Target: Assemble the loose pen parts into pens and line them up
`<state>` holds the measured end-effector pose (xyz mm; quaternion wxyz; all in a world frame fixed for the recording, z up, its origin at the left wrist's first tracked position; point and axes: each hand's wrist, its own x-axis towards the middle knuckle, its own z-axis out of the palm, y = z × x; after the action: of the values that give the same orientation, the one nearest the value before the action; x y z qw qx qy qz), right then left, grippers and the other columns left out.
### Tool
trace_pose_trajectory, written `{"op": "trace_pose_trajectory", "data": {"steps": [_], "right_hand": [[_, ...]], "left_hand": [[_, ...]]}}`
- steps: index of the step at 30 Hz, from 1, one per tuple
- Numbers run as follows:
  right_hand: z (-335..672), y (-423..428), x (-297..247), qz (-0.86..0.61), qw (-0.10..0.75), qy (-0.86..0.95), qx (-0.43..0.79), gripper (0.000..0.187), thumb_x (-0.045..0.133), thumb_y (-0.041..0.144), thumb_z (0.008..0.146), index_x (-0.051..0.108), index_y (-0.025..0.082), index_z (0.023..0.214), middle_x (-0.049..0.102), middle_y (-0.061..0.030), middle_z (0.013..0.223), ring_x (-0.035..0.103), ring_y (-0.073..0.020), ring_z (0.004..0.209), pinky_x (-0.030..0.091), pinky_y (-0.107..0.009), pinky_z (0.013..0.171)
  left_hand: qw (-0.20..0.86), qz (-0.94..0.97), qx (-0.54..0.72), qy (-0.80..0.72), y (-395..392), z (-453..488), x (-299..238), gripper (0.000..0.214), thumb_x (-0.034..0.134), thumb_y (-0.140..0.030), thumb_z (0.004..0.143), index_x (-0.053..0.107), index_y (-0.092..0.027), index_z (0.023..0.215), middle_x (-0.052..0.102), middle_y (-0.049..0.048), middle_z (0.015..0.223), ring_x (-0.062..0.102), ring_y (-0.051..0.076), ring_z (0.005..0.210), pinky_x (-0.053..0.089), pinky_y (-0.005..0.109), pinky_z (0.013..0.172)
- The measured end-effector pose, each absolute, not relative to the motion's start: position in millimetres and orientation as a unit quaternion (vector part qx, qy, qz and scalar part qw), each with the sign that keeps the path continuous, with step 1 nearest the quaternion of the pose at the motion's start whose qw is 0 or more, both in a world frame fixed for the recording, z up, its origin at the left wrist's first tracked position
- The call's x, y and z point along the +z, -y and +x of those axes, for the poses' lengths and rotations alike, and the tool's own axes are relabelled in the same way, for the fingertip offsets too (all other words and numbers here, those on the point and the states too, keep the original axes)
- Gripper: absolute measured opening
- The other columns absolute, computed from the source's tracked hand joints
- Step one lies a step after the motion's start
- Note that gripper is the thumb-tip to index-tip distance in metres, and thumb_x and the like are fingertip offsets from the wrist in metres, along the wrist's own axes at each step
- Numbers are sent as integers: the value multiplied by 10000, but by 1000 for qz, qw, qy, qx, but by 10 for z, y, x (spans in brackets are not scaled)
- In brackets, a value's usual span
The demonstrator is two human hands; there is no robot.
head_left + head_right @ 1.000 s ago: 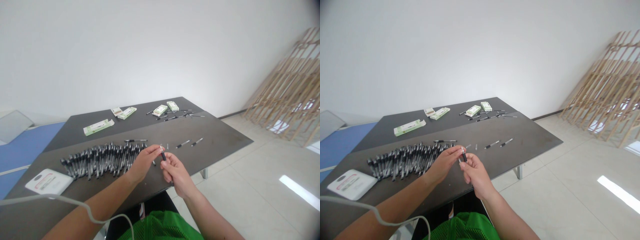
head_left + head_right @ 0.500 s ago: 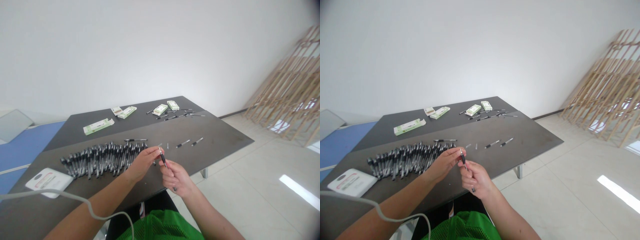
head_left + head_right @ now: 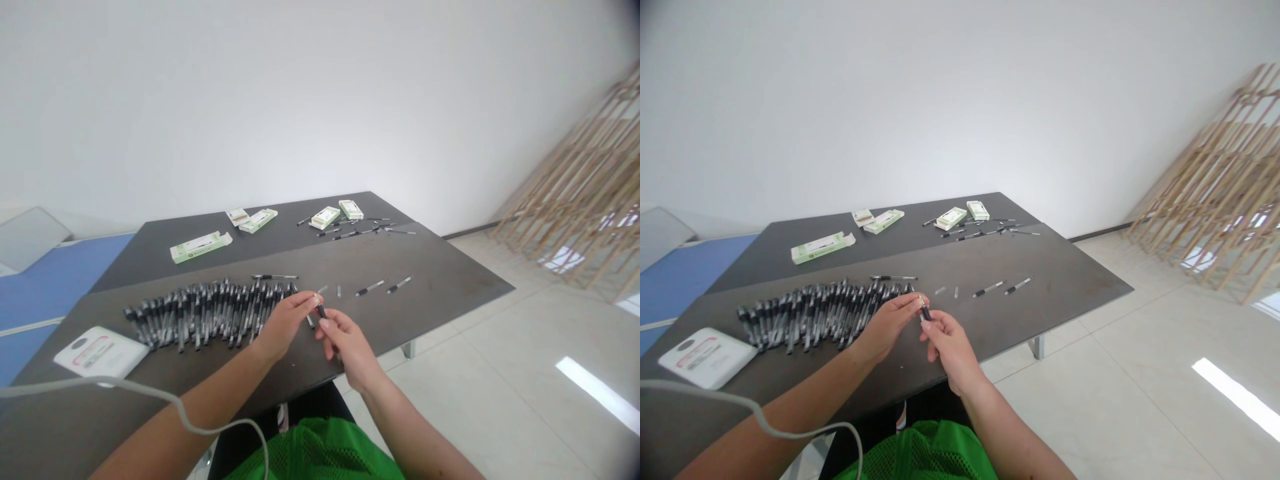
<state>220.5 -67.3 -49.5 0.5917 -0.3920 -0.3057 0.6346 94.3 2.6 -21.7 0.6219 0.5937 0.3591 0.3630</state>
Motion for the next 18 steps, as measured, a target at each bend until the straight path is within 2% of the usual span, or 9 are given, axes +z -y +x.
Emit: {"op": "trace_pose_trajectory", "data": {"steps": [2, 5, 7, 10, 12, 15, 18], "right_hand": [[2175, 660, -506, -410, 590, 314, 620, 241, 683, 371, 759, 622, 147, 824, 503, 63, 537, 309, -19, 361, 166, -184, 378], [2156, 647, -526, -331, 535, 275, 727, 262, 628, 421, 787, 600, 161, 813, 395, 97, 483, 180, -22, 341, 124, -195, 372], [2169, 626, -557, -318, 515, 271, 748, 270, 598, 436, 798, 596, 169, 841, 383, 99, 494, 169, -29, 346, 133, -198, 377], [2254, 549, -658, -446, 535, 334, 635, 253, 538, 399, 825, 615, 162, 867, 434, 75, 531, 248, -43, 368, 175, -202, 399], [2357, 474, -745, -557, 515, 390, 523, 201, 500, 320, 822, 628, 170, 862, 480, 54, 570, 328, -64, 401, 222, -206, 421], [2501, 384, -829, -646, 443, 483, 392, 200, 464, 210, 781, 650, 195, 852, 549, 25, 630, 483, -120, 541, 337, -229, 524], [2523, 364, -825, -662, 424, 522, 331, 269, 453, 190, 773, 660, 207, 945, 609, 1, 705, 563, -169, 718, 395, -267, 671]], "left_hand": [[611, 593, 377, -365, -42, 941, -241, 253, 609, -387, 786, 678, -149, 841, 640, 29, 823, 555, 146, 787, 425, 260, 767], [640, 569, 376, -353, -62, 936, -280, 277, 624, -409, 769, 680, -145, 828, 664, 44, 847, 583, 162, 810, 445, 278, 784], [636, 573, 366, -364, -95, 908, -315, 287, 629, -421, 761, 692, -150, 826, 685, 49, 863, 603, 179, 840, 455, 298, 814], [559, 600, 382, -426, -198, 810, -398, 296, 625, -412, 768, 709, -179, 931, 706, 52, 988, 616, 198, 955, 425, 326, 924], [509, 591, 419, -465, -285, 728, -471, 329, 609, -416, 779, 699, -186, 997, 701, 60, 1050, 620, 199, 989, 414, 339, 960], [499, 554, 465, -476, -382, 641, -562, 367, 589, -445, 784, 698, -162, 991, 705, 83, 1042, 639, 200, 949, 451, 348, 927], [513, 534, 481, -469, -408, 620, -593, 374, 600, -457, 772, 704, -153, 964, 710, 86, 1019, 647, 197, 917, 469, 346, 904]]}}
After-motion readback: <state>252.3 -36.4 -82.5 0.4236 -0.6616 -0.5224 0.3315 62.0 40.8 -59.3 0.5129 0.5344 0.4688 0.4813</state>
